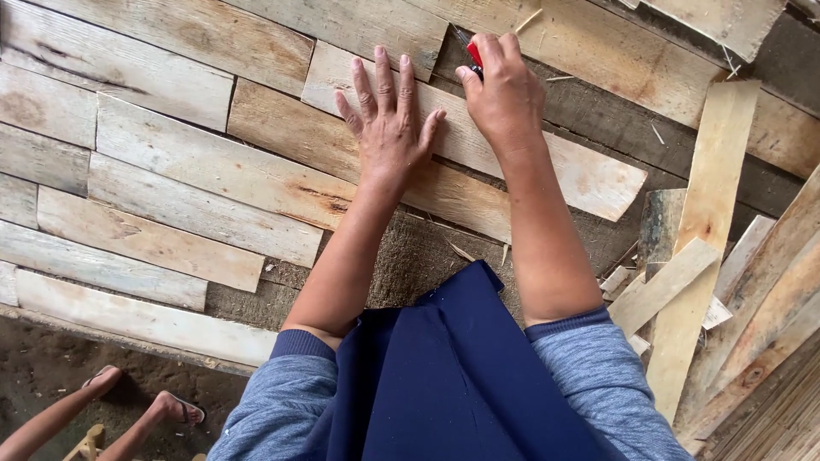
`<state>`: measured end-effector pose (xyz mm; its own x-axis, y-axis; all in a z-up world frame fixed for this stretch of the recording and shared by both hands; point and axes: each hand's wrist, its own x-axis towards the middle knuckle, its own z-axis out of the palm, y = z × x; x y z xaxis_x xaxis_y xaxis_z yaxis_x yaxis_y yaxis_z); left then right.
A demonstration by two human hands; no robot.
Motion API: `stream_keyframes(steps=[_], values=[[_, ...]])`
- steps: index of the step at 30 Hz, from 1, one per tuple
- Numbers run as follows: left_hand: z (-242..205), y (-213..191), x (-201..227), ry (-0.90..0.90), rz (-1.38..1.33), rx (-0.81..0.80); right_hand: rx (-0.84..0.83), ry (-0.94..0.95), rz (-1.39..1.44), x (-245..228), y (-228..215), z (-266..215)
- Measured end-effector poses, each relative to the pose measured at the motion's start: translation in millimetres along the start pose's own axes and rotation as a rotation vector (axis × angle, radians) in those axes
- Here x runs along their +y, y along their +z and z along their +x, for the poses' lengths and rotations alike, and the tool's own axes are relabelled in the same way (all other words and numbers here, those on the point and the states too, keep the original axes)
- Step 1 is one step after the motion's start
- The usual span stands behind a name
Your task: Trimming and attaching thin wood strips to a surface using a utility knife.
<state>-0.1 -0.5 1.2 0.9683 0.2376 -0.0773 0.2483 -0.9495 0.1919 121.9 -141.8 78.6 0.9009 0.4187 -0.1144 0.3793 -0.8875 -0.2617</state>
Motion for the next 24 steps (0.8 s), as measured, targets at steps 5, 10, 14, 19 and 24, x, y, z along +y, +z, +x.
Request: stream_keyframes(steps=[5,10,14,19,24], values=[[0,-10,1,-0.012,-0.042,-0.046,0.012,-0.014,-0.008,3,1,-1],[0,2,0,0.0,-0.006,0.025,0.003,0.053,0.036,-4,-16,-5],[1,-25,7,-0.03,-0.069,-0.104,-0.021,0.127,0.079,-6,-40,-32],[2,-13,3,0.003,0.022,0.05,-0.018,0.126,0.106,1,-52,-70],[-1,-18,2,0.019,0.022,0.056,-0.034,0.156,0.085,11,-66,-108]])
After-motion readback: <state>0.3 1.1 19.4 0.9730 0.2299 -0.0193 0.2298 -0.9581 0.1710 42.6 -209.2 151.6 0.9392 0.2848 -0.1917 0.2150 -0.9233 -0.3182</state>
